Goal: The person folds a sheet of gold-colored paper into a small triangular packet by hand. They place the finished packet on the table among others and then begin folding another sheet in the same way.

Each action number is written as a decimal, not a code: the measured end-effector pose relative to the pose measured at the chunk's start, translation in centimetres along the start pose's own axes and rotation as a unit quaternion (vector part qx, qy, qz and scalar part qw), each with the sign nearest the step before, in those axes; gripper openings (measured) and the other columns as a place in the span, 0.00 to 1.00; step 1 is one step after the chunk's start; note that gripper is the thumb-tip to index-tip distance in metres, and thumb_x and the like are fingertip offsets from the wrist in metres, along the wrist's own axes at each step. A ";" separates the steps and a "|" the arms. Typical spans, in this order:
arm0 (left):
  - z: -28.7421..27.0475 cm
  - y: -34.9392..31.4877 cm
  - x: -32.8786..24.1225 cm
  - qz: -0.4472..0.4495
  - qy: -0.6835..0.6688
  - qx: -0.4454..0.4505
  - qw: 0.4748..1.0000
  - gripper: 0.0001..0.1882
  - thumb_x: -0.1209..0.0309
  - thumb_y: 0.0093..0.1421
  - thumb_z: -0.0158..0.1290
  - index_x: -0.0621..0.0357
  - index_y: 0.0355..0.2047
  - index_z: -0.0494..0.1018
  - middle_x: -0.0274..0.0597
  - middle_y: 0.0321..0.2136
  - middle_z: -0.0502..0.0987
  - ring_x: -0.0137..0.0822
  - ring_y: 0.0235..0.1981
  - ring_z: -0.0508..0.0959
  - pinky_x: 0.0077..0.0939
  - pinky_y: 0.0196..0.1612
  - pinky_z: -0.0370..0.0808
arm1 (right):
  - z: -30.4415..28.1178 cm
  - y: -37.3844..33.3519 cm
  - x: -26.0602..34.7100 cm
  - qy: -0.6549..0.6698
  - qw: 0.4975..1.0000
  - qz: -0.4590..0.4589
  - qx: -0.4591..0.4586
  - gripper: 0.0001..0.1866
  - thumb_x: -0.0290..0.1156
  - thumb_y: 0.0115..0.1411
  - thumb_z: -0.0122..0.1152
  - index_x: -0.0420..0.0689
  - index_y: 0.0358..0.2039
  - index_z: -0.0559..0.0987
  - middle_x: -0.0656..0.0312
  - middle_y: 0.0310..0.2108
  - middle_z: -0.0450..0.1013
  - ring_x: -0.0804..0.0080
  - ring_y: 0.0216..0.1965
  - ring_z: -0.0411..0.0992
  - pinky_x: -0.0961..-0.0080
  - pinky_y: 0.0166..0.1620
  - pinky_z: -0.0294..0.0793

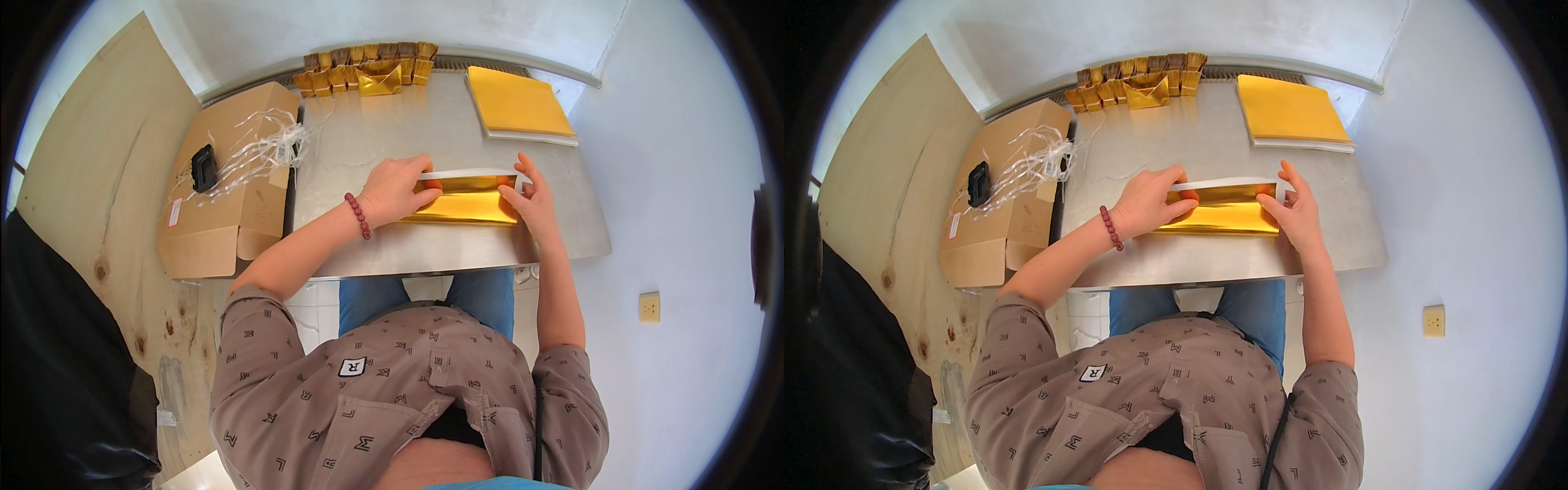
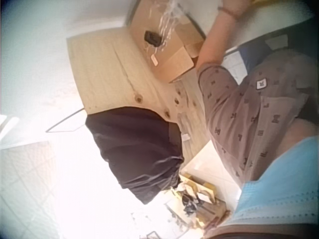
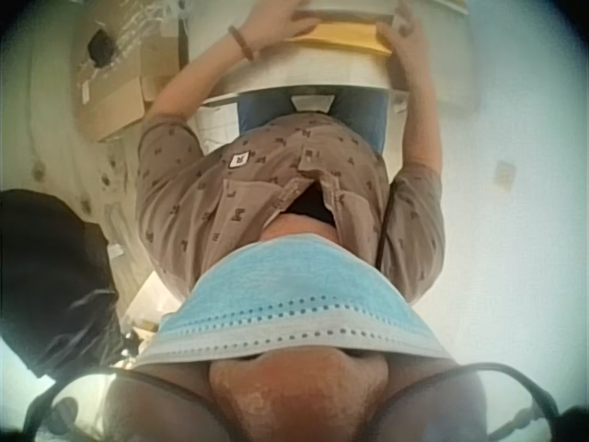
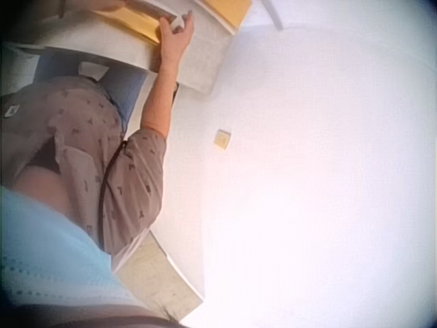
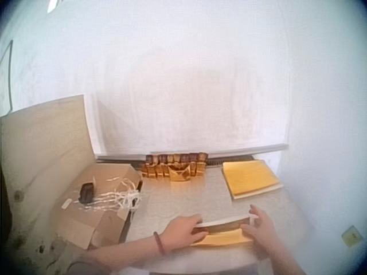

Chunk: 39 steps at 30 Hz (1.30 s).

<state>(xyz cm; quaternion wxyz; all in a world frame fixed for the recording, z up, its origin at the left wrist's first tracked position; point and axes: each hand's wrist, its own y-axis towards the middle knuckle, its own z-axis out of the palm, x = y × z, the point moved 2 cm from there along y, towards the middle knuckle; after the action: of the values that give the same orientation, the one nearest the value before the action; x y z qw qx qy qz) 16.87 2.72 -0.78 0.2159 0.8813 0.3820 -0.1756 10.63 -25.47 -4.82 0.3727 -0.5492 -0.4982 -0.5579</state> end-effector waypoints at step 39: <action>-5.1 -2.7 -4.7 -0.029 -0.400 -0.079 0.913 0.07 0.72 0.69 0.60 0.64 0.40 0.80 0.24 0.25 0.74 0.13 0.27 0.68 0.14 0.29 0.66 | 6.2 -3.1 11.2 0.030 0.988 -0.106 0.111 0.07 0.26 0.69 0.64 0.37 0.45 0.81 0.71 0.36 0.78 0.88 0.38 0.72 0.86 0.41 0.70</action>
<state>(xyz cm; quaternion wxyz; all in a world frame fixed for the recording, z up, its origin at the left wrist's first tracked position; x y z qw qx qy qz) 12.55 4.21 5.13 0.4148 0.7057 0.3017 -0.4888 7.81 -17.35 5.13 0.3844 -0.4315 -0.6011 -0.5521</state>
